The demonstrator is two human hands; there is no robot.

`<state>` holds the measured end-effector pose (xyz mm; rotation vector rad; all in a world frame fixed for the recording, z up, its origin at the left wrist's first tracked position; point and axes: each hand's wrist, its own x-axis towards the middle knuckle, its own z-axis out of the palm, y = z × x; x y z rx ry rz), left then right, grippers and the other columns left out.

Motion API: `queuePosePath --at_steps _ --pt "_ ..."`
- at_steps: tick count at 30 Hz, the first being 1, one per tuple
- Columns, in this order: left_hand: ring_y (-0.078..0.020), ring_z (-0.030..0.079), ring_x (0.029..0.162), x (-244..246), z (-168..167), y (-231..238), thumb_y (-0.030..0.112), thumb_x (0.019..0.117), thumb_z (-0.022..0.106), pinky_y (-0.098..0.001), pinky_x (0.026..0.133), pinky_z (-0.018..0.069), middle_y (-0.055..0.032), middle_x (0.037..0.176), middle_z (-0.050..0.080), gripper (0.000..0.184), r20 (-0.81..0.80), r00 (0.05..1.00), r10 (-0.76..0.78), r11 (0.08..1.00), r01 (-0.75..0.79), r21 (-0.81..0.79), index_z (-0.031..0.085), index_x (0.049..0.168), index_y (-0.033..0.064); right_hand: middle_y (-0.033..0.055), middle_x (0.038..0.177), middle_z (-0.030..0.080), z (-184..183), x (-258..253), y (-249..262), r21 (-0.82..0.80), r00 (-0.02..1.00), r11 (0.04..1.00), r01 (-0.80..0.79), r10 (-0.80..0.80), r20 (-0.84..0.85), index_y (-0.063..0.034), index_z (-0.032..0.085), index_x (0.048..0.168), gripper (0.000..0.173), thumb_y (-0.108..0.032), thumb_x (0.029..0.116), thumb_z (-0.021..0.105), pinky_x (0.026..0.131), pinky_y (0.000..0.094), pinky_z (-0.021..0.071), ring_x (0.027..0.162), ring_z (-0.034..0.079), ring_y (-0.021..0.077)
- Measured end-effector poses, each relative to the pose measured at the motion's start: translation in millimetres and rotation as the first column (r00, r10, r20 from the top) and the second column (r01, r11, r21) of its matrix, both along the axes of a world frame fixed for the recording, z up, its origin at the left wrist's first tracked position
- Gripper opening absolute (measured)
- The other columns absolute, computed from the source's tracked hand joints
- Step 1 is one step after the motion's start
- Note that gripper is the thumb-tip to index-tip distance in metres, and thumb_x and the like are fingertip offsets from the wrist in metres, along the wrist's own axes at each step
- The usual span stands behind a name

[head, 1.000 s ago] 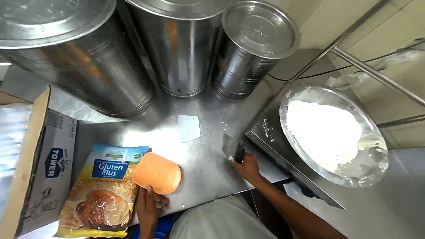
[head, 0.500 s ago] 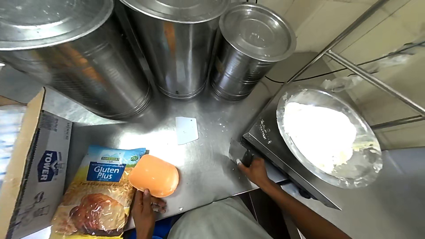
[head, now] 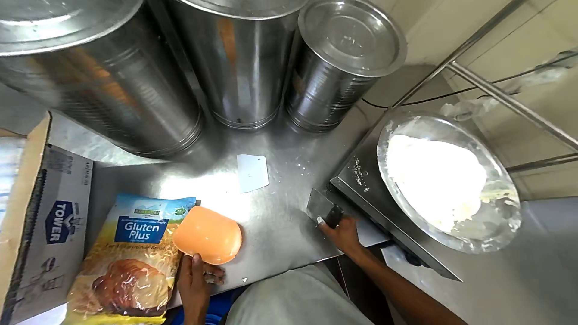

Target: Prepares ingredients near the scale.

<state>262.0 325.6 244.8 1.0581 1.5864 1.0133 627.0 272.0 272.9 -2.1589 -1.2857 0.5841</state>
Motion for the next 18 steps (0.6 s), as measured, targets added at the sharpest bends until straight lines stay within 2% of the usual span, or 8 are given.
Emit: queuePosePath --at_steps 3,12,15,18 --pt "-0.0033 0.063 0.059 -0.9 -1.3 -0.4 0.024 0.1071 0.035 -0.0228 0.057 0.0581 0.0012 0.079 0.062 0.041 -0.002 1.000 0.003 1.000 -0.003 0.007 0.049 0.127 -0.0098 0.0127 0.070 0.068 -4.5 -3.1 1.2 0.042 1.000 0.999 -0.013 0.013 0.020 0.0032 0.071 0.083 0.024 -0.020 0.0822 0.078 0.064 0.0424 0.0563 0.064 0.067 0.0223" --pt "-0.0042 0.064 0.056 -1.8 -2.9 -1.4 0.024 0.1075 0.036 -0.0239 0.053 0.0585 0.0032 0.073 0.062 0.040 0.007 1.000 -0.007 1.000 0.007 0.015 0.049 0.126 -0.0088 0.0090 0.066 0.066 -5.8 -6.0 -1.0 0.083 0.999 0.997 0.000 -0.003 0.035 0.0010 0.071 0.080 0.024 -0.022 0.0806 0.077 0.059 0.0380 0.0542 0.058 0.064 0.0179" --pt "-0.0070 0.064 0.050 -1.2 -2.4 -0.6 0.024 0.1077 0.035 -0.0262 0.047 0.0585 0.0041 0.067 0.063 0.036 0.058 0.998 0.005 1.000 -0.005 0.004 0.049 0.123 -0.0056 0.0089 0.066 0.066 -4.5 -7.6 0.2 0.085 1.000 0.996 0.004 -0.006 0.024 0.0009 0.071 0.080 0.023 -0.021 0.0809 0.078 0.059 0.0384 0.0542 0.058 0.064 0.0182" --pt "-0.0069 0.064 0.051 -1.5 -2.1 -0.7 0.025 0.1082 0.034 -0.0260 0.049 0.0583 0.0039 0.068 0.062 0.039 0.048 0.999 -0.002 1.000 0.002 -0.004 0.049 0.125 -0.0063 0.0087 0.066 0.066 -4.6 -7.4 0.5 0.076 1.000 0.997 0.003 -0.005 0.022 0.0005 0.071 0.079 0.023 -0.022 0.0815 0.077 0.059 0.0377 0.0545 0.058 0.064 0.0174"
